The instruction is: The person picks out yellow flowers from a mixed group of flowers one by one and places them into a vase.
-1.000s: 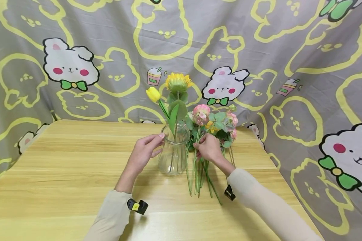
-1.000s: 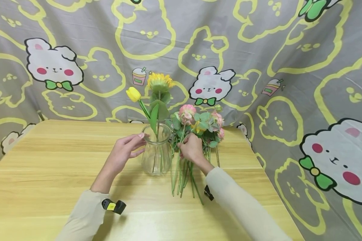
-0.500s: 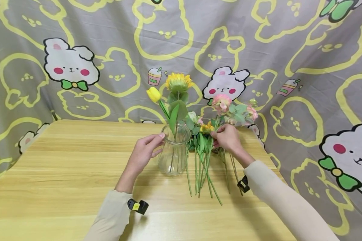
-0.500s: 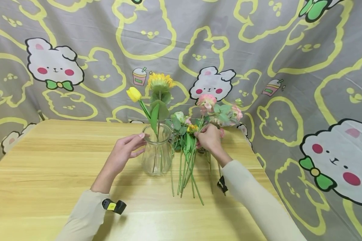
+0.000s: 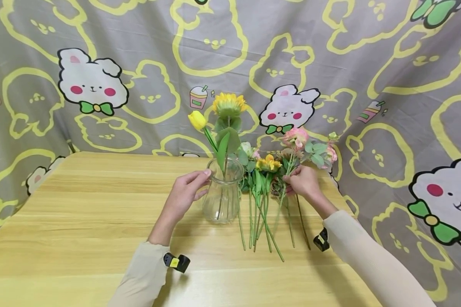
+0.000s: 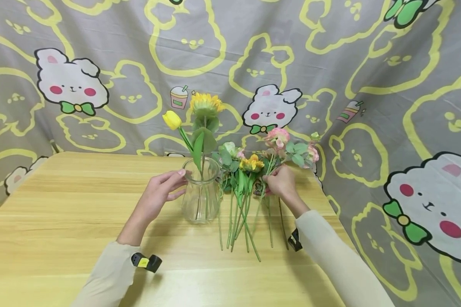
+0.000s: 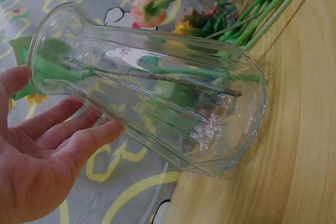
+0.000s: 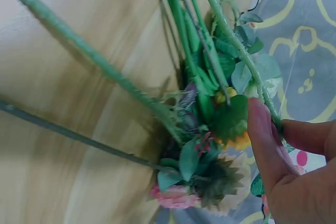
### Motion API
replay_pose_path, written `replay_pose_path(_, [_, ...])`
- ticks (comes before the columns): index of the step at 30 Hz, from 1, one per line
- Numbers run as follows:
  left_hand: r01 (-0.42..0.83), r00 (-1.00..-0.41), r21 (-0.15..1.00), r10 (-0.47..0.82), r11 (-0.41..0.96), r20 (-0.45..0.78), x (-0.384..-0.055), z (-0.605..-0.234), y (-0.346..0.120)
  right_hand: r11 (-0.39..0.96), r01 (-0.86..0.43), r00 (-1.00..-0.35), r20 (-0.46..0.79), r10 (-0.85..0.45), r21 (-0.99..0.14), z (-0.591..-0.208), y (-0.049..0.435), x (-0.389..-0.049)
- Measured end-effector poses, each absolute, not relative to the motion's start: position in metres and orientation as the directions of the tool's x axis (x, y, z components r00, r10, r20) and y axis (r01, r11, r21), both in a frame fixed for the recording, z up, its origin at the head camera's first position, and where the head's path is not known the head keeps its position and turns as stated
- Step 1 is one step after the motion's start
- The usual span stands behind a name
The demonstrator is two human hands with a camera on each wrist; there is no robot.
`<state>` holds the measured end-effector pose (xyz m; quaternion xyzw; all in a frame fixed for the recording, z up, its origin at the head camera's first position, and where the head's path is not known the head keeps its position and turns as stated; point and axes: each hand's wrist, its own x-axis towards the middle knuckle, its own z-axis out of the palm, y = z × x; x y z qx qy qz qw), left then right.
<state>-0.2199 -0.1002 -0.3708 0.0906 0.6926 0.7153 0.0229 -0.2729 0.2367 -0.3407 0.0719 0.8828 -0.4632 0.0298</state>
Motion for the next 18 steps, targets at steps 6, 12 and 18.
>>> replay_pose_path(6, [0.096,-0.982,0.995,0.157,-0.036,0.101,-0.22,-0.37,-0.1,0.557,0.161,-0.987,-0.137,0.085,-0.815,-0.352,0.245,-0.27])
replay_pose_path(12, [0.087,-0.984,0.996,0.155,-0.035,0.091,-0.22,-0.372,-0.1,0.577,0.187,-0.981,-0.177,0.074,-0.795,-0.363,0.249,-0.268])
replay_pose_path(18, [0.085,-0.985,0.996,0.148,-0.033,0.089,-0.22,-0.371,-0.101,0.588,0.194,-0.978,-0.203,0.052,-0.785,-0.371,0.253,-0.267])
